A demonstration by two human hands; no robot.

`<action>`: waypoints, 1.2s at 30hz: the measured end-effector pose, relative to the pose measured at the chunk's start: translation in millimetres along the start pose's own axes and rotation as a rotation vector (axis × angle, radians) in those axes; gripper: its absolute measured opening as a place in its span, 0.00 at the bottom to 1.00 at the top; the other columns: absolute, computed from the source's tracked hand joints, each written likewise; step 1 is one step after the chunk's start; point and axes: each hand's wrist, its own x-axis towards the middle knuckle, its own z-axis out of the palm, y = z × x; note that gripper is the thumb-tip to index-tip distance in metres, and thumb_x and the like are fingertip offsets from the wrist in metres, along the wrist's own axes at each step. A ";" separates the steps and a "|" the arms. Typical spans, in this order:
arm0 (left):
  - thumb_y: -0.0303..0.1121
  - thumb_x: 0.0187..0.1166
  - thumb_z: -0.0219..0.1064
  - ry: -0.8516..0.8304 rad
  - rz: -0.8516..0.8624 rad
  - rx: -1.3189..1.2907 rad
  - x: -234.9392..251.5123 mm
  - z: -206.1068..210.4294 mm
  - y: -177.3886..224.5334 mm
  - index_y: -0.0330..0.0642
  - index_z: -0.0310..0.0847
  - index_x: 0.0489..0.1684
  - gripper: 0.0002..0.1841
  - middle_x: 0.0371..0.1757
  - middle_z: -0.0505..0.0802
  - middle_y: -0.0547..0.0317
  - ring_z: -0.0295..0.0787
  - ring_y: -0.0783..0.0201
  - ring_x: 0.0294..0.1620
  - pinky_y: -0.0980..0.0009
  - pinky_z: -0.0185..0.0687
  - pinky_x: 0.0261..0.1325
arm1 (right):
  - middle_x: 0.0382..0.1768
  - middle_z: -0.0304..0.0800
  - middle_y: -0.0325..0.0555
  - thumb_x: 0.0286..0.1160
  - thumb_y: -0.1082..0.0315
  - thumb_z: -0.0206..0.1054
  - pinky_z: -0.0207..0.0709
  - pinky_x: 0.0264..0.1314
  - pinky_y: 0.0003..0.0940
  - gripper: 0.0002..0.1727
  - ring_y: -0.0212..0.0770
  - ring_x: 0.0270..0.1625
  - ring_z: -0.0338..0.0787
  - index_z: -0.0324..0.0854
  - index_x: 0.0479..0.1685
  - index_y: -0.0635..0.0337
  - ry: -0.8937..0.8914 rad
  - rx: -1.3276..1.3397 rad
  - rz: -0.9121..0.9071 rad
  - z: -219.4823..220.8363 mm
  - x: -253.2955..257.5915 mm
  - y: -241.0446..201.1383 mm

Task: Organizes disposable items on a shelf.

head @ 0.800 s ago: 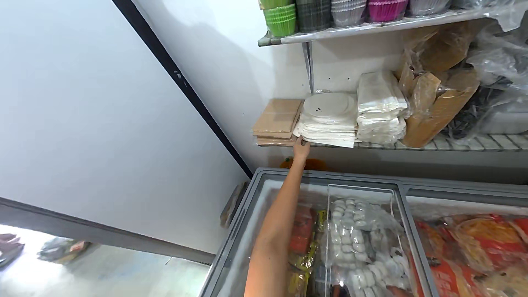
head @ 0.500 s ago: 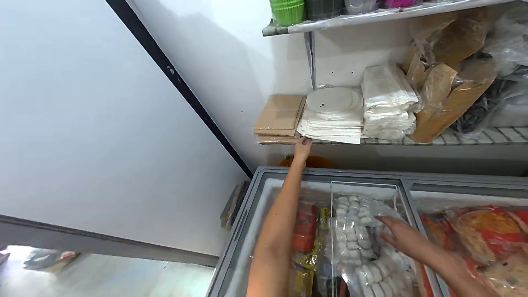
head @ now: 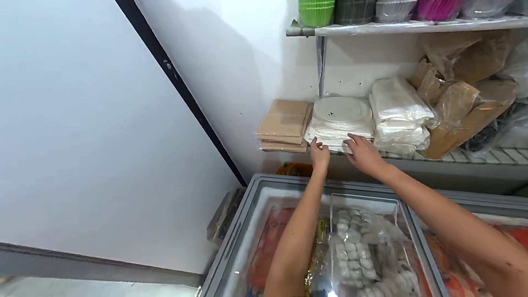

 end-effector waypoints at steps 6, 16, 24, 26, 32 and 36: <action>0.26 0.84 0.59 0.257 0.354 0.489 15.1 -36.4 -12.3 0.30 0.70 0.82 0.25 0.75 0.79 0.28 0.80 0.38 0.72 0.52 0.76 0.76 | 0.93 0.47 0.66 0.75 0.45 0.73 0.37 0.93 0.67 0.46 0.65 0.95 0.45 0.63 0.88 0.63 0.065 -0.030 -0.007 46.4 71.5 -14.3; 0.39 0.86 0.64 0.156 0.262 0.815 54.4 -57.9 -6.1 0.35 0.89 0.56 0.16 0.60 0.88 0.34 0.80 0.36 0.69 0.45 0.74 0.72 | 0.88 0.61 0.67 0.81 0.46 0.64 0.44 0.89 0.73 0.35 0.69 0.91 0.58 0.76 0.77 0.66 0.286 -0.161 -0.074 82.8 92.4 -10.9; 0.38 0.86 0.65 0.067 0.112 0.579 62.6 -63.5 0.8 0.35 0.89 0.56 0.15 0.59 0.90 0.38 0.81 0.40 0.70 0.44 0.72 0.74 | 0.85 0.68 0.61 0.75 0.54 0.76 0.45 0.88 0.72 0.28 0.65 0.90 0.60 0.82 0.69 0.62 0.095 0.063 -0.045 52.4 101.1 -10.7; 0.38 0.86 0.66 0.072 0.112 0.560 61.2 -62.2 0.5 0.36 0.89 0.55 0.15 0.58 0.91 0.39 0.82 0.41 0.68 0.44 0.73 0.73 | 0.86 0.66 0.63 0.72 0.58 0.77 0.42 0.88 0.73 0.28 0.66 0.91 0.58 0.80 0.70 0.63 0.121 0.031 -0.027 56.2 100.1 -18.9; 0.36 0.87 0.63 0.110 0.189 0.649 54.4 -53.4 -1.4 0.35 0.87 0.56 0.14 0.55 0.92 0.41 0.85 0.42 0.66 0.45 0.75 0.71 | 0.91 0.52 0.69 0.65 0.65 0.81 0.32 0.90 0.75 0.43 0.70 0.94 0.47 0.68 0.84 0.64 0.161 -0.079 0.001 68.2 103.8 -32.4; 0.34 0.87 0.61 0.114 0.216 0.653 55.4 -57.5 -2.7 0.33 0.86 0.57 0.14 0.52 0.93 0.40 0.88 0.41 0.63 0.45 0.77 0.70 | 0.76 0.77 0.70 0.74 0.71 0.72 0.68 0.74 0.73 0.25 0.74 0.79 0.73 0.78 0.71 0.67 0.257 -0.060 -0.053 40.3 115.3 -17.1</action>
